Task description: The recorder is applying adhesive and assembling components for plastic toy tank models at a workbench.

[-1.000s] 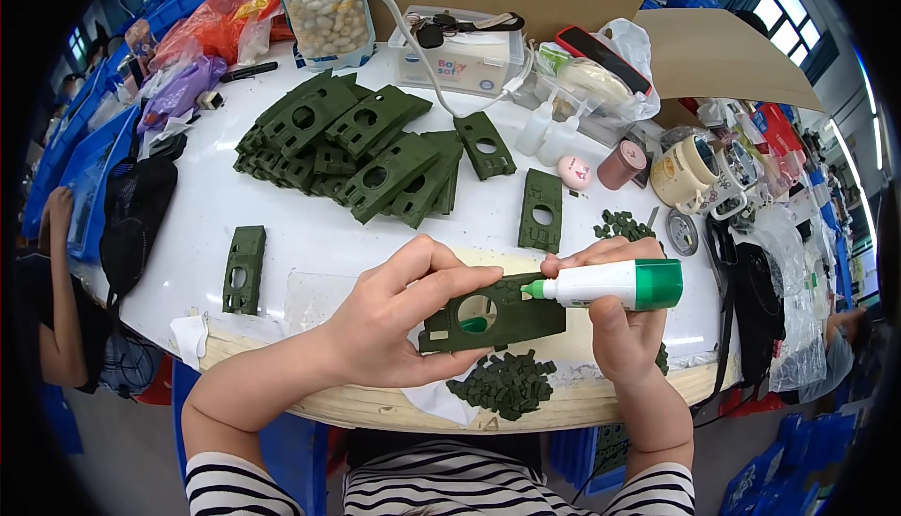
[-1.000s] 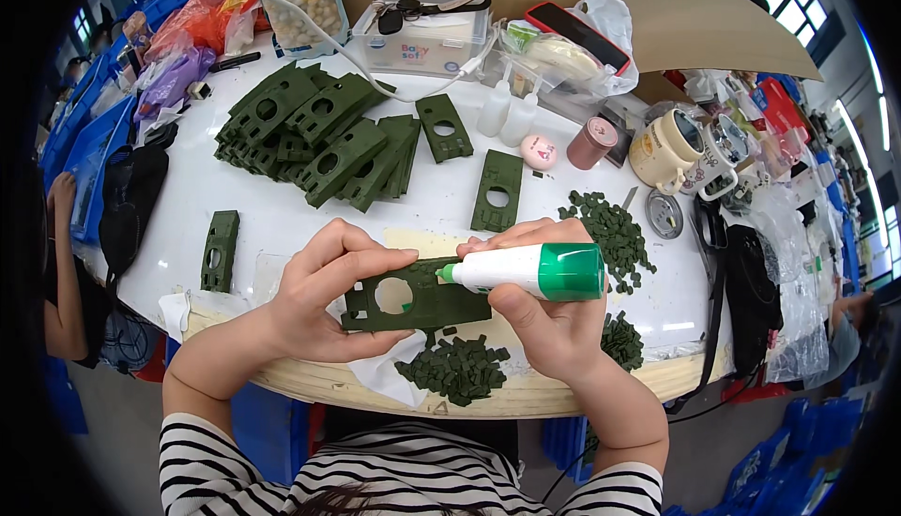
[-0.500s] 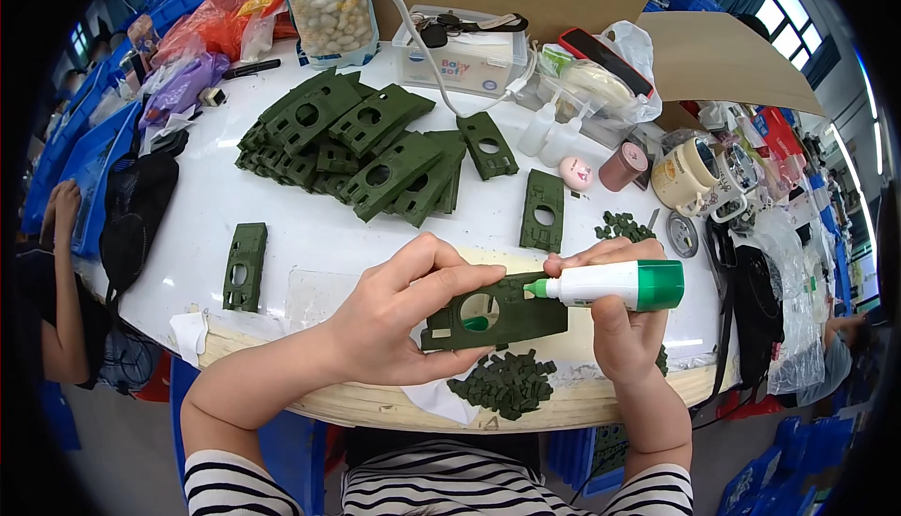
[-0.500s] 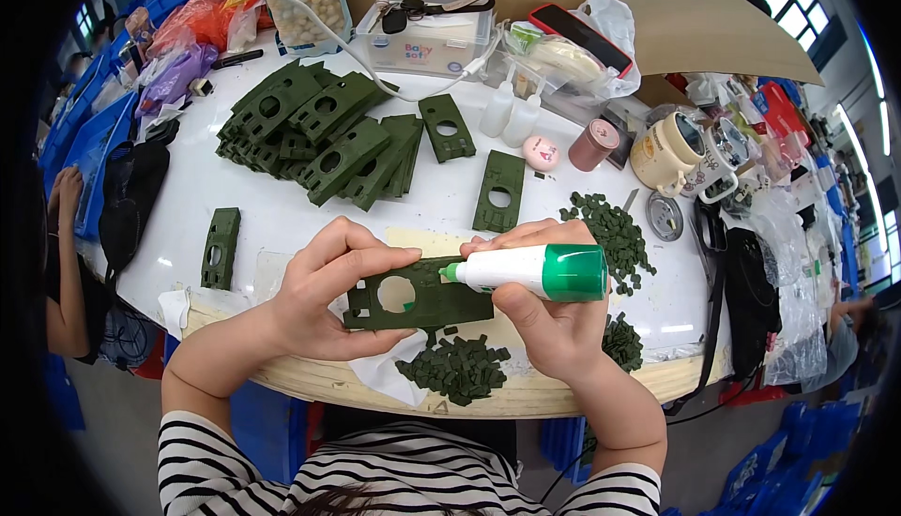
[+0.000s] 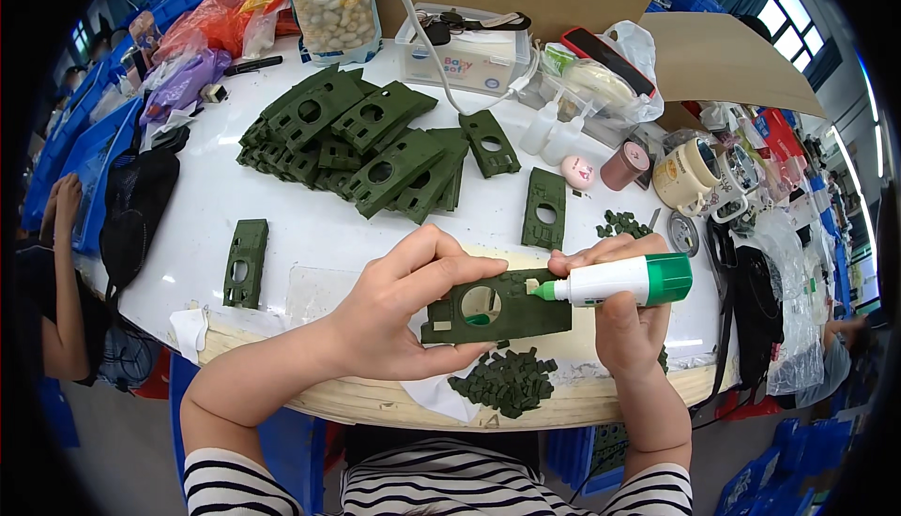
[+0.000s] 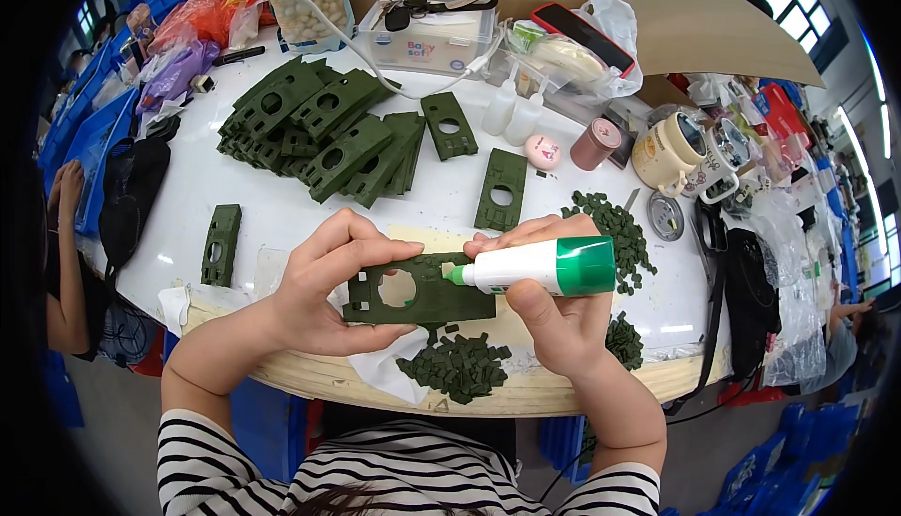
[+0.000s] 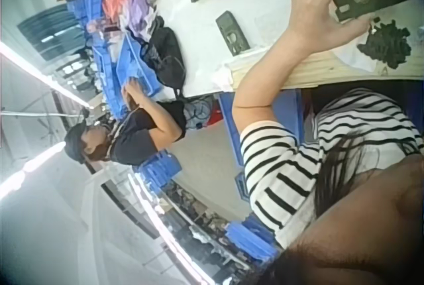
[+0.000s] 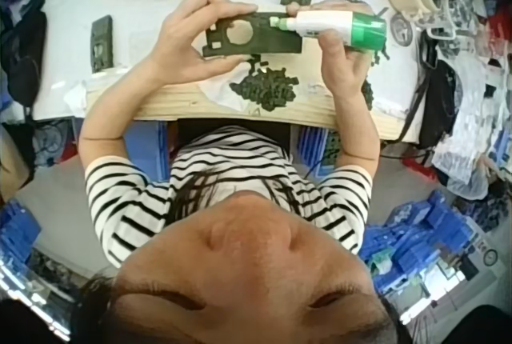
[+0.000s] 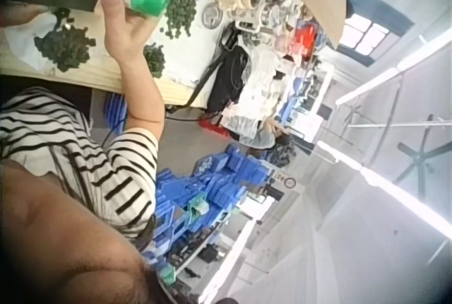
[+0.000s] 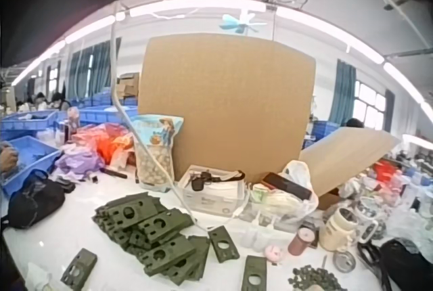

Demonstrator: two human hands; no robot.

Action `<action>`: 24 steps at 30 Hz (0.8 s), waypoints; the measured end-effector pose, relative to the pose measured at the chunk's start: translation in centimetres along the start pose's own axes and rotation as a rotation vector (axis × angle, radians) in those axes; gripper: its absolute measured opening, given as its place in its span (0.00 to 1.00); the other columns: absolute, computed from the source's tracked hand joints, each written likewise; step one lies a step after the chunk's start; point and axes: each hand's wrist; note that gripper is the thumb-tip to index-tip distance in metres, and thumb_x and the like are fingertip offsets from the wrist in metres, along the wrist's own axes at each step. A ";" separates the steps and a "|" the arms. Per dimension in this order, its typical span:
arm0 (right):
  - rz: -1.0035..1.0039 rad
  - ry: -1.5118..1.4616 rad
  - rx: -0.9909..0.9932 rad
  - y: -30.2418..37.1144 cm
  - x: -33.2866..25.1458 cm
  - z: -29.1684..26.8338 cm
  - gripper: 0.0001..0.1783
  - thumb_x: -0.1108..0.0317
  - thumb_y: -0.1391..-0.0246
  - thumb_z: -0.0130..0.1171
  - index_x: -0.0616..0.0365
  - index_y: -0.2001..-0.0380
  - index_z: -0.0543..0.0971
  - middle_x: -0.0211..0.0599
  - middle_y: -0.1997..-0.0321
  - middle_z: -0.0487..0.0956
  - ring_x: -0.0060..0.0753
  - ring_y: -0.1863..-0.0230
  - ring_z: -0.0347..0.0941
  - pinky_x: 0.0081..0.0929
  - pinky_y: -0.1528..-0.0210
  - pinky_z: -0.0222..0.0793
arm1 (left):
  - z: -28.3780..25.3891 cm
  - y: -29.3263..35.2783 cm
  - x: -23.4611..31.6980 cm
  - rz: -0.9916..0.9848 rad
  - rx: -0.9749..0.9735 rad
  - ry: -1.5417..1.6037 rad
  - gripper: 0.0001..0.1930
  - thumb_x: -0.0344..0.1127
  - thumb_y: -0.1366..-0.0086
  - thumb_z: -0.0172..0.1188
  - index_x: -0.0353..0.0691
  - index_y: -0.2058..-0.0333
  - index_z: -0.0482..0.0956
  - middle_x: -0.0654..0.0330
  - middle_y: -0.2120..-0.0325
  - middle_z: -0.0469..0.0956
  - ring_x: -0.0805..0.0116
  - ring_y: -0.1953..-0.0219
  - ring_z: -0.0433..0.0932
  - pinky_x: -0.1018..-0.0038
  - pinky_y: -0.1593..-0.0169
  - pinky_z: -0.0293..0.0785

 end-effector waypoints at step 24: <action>-0.083 0.118 -0.029 -0.2 -0.1 0.1 0.18 0.66 0.44 0.59 0.66 0.57 0.67 0.49 0.60 0.74 0.46 0.53 0.74 0.46 0.45 0.69 | 0.3 0.0 -0.3 0.003 0.064 -0.017 0.30 0.33 0.60 0.73 0.34 0.54 0.77 0.61 0.69 0.70 0.70 0.68 0.69 0.78 0.68 0.67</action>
Point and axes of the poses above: each hand's wrist, its own y-axis away from the middle knuckle, its own z-axis out of the palm, x = y × z
